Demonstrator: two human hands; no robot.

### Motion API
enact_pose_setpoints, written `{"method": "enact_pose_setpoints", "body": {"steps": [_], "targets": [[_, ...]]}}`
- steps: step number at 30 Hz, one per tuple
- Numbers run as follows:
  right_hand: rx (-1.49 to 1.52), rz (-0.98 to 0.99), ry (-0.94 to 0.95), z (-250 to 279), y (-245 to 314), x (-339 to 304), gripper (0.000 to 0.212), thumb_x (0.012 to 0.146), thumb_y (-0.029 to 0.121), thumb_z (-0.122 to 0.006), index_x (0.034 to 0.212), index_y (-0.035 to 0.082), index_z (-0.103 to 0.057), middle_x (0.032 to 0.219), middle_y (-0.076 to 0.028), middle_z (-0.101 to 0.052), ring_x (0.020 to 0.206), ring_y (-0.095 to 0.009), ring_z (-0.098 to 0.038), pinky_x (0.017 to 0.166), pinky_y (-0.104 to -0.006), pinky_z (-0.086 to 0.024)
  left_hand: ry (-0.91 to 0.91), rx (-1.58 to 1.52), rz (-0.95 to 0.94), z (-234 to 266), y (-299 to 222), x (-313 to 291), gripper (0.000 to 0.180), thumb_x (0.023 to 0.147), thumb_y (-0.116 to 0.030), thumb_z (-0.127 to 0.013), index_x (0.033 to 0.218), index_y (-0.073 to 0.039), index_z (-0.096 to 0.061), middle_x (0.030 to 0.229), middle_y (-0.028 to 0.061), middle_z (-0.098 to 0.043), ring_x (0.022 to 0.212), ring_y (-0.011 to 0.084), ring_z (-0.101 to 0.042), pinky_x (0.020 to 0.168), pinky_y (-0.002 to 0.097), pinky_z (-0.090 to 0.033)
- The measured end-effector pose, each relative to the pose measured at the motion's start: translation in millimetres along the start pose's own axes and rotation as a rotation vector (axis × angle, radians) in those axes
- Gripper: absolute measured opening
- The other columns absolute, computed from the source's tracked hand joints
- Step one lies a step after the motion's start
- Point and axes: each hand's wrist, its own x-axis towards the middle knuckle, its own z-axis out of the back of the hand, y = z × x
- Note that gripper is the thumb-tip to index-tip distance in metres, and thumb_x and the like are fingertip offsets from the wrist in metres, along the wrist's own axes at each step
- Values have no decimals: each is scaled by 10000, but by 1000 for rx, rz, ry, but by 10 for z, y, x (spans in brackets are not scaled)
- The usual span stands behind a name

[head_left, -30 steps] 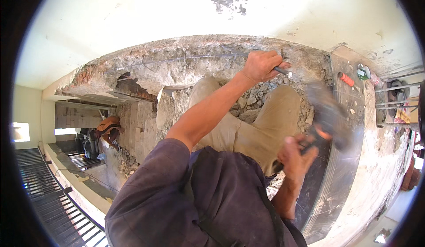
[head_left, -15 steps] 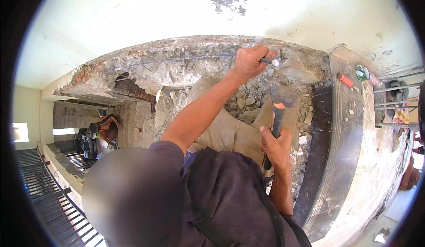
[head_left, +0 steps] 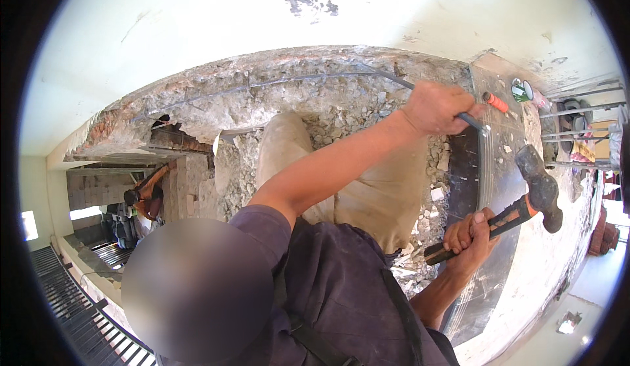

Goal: The person uses a hammer and a chisel to break and remove concrete from the edges of a staircase.

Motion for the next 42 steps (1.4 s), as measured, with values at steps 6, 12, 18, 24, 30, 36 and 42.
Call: {"method": "enact_pose_setpoints", "body": {"steps": [6, 12, 18, 24, 30, 36, 42], "targets": [[61, 40, 131, 90, -6, -70, 300, 946, 92, -564, 762, 126, -330, 486, 17, -307, 351, -73, -289, 299, -268, -258, -10, -5, -61, -33, 255, -192, 376, 788, -251, -796, 606, -106, -501, 585, 48, -477, 474, 245, -501, 434, 380, -388], [297, 410, 325, 13, 204, -9, 289, 1004, 137, -494, 758, 118, -342, 474, -7, -341, 345, -99, -320, 296, -269, -248, -54, -48, -60, 85, 206, -201, 395, 727, -226, -834, 604, -102, -480, 596, 46, -441, 481, 248, -482, 440, 370, -373], [326, 501, 410, -36, 291, 23, 290, 1019, 156, -458, 752, 124, -348, 479, 1, -348, 344, -90, -310, 295, -275, -265, -9, 12, -16, 93, 320, -227, 384, 718, -220, -832, 614, -102, -481, 609, 53, -434, 500, 250, -492, 453, 377, -380], [133, 307, 83, -49, -408, 8, 218, 990, 151, -499, 793, 89, -431, 552, 14, -389, 409, -78, -359, 375, -270, -337, 70, -50, -43, -38, 296, -399, 376, 718, -186, -826, 633, -104, -469, 632, 52, -433, 542, 250, -521, 487, 379, -401], [-248, -261, 116, -63, -670, -168, 147, 918, 56, -671, 837, 59, -548, 628, 17, -514, 473, -67, -448, 425, -257, -357, 206, -6, -81, -121, 324, -473, 299, 753, -278, -821, 690, -148, -559, 640, 35, -471, 535, 250, -549, 499, 387, -447], [159, 463, 135, 167, 12, -24, 249, 1010, 165, -514, 784, 131, -416, 542, 21, -340, 412, -89, -320, 387, -262, -311, 247, 4, -38, -120, 345, -441, 362, 744, -265, -817, 651, -116, -500, 605, 52, -463, 503, 256, -541, 448, 385, -415], [-280, 353, -188, -156, -447, 159, 311, 985, 192, -545, 715, 135, -402, 535, 22, -381, 397, -94, -350, 372, -267, -315, 235, -9, -47, -119, 414, -416, 343, 813, -362, -781, 667, -129, -576, 611, 25, -558, 489, 256, -590, 424, 383, -446]]}}
